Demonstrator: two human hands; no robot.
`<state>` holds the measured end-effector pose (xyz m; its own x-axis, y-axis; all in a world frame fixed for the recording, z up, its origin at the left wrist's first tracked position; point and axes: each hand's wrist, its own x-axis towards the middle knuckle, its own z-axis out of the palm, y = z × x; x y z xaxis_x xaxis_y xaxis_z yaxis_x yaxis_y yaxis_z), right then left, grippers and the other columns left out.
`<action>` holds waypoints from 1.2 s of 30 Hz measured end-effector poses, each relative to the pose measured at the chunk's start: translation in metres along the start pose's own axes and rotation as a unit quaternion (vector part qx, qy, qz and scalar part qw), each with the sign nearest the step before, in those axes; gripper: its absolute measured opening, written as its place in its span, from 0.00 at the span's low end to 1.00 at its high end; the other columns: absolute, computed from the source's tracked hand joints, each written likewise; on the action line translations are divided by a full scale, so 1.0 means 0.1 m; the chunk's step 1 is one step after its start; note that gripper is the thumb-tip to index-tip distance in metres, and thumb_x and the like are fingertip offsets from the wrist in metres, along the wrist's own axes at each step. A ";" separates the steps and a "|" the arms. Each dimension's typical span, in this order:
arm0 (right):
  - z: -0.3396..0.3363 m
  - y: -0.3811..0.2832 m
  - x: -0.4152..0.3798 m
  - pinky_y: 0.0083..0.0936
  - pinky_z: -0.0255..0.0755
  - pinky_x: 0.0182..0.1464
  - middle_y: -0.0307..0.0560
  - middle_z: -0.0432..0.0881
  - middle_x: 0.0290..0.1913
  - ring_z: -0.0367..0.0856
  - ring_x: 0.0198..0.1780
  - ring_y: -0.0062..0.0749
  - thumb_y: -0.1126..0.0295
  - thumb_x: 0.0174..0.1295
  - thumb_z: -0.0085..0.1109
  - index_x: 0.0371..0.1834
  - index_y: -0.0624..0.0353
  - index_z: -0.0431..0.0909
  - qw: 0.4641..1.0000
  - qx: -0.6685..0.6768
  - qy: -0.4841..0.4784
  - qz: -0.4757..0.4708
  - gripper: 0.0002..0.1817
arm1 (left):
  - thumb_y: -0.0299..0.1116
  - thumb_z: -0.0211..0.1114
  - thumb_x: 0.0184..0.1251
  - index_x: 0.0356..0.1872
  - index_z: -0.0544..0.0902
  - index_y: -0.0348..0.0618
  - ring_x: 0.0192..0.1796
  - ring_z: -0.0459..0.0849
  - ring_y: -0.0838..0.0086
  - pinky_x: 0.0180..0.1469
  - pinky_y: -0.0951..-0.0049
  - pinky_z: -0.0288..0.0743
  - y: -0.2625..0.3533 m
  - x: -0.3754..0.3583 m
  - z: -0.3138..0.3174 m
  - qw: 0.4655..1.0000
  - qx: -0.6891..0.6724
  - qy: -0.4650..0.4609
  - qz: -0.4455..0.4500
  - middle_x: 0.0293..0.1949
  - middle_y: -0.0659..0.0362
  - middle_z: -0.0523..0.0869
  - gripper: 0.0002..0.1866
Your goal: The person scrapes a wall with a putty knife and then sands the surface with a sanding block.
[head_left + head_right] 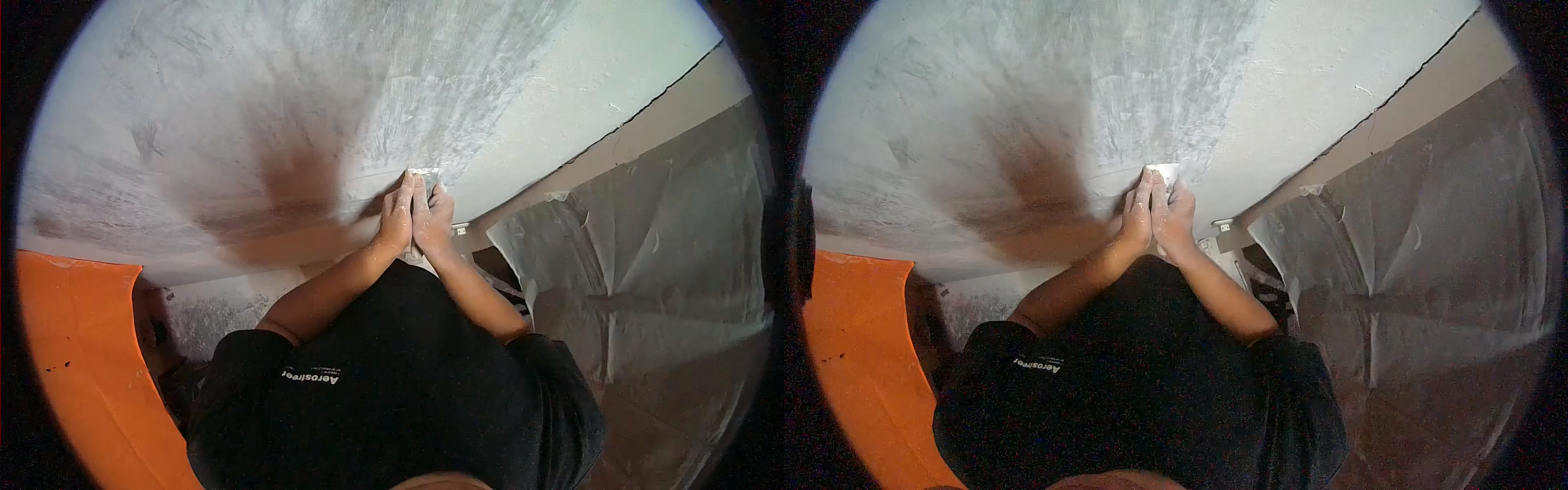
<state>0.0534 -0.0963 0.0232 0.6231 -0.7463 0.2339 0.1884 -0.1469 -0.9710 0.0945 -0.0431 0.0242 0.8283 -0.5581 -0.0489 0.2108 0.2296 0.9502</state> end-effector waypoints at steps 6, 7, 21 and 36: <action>0.02 0.15 0.01 0.22 0.69 0.32 0.42 0.78 0.28 0.71 0.32 0.18 0.67 0.67 0.51 0.37 0.69 0.74 1.000 0.008 0.005 0.024 0.12 | 0.42 0.46 0.74 0.37 0.79 0.32 0.36 0.74 0.80 0.40 0.77 0.70 -0.16 0.06 -0.05 1.000 0.000 0.005 0.027 0.31 0.62 0.80 0.21; 0.04 0.13 0.01 0.23 0.68 0.31 0.42 0.78 0.28 0.71 0.31 0.18 0.67 0.67 0.51 0.36 0.69 0.73 1.000 0.021 0.010 0.020 0.13 | 0.42 0.46 0.74 0.37 0.79 0.32 0.36 0.74 0.80 0.40 0.77 0.70 -0.14 0.06 -0.06 1.000 0.000 0.007 0.024 0.31 0.62 0.80 0.21; 0.06 0.20 0.01 0.23 0.69 0.32 0.42 0.78 0.27 0.72 0.31 0.19 0.67 0.68 0.49 0.35 0.69 0.74 1.000 0.025 0.003 -0.001 0.13 | 0.39 0.49 0.73 0.32 0.79 0.31 0.32 0.73 0.81 0.35 0.77 0.70 -0.06 0.05 -0.07 0.995 0.060 0.017 0.081 0.27 0.63 0.79 0.19; 0.10 0.13 0.05 0.23 0.69 0.31 0.42 0.78 0.25 0.73 0.29 0.21 0.66 0.68 0.47 0.34 0.69 0.75 1.000 0.020 0.020 -0.012 0.14 | 0.39 0.52 0.72 0.34 0.80 0.31 0.33 0.73 0.83 0.36 0.80 0.69 0.05 0.07 -0.10 0.998 0.025 -0.002 0.062 0.29 0.64 0.80 0.18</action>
<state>0.0667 -0.0953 0.0124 0.5868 -0.7687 0.2546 0.2338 -0.1402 -0.9621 0.1067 -0.0379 0.0251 0.8438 -0.5319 0.0709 0.0805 0.2561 0.9633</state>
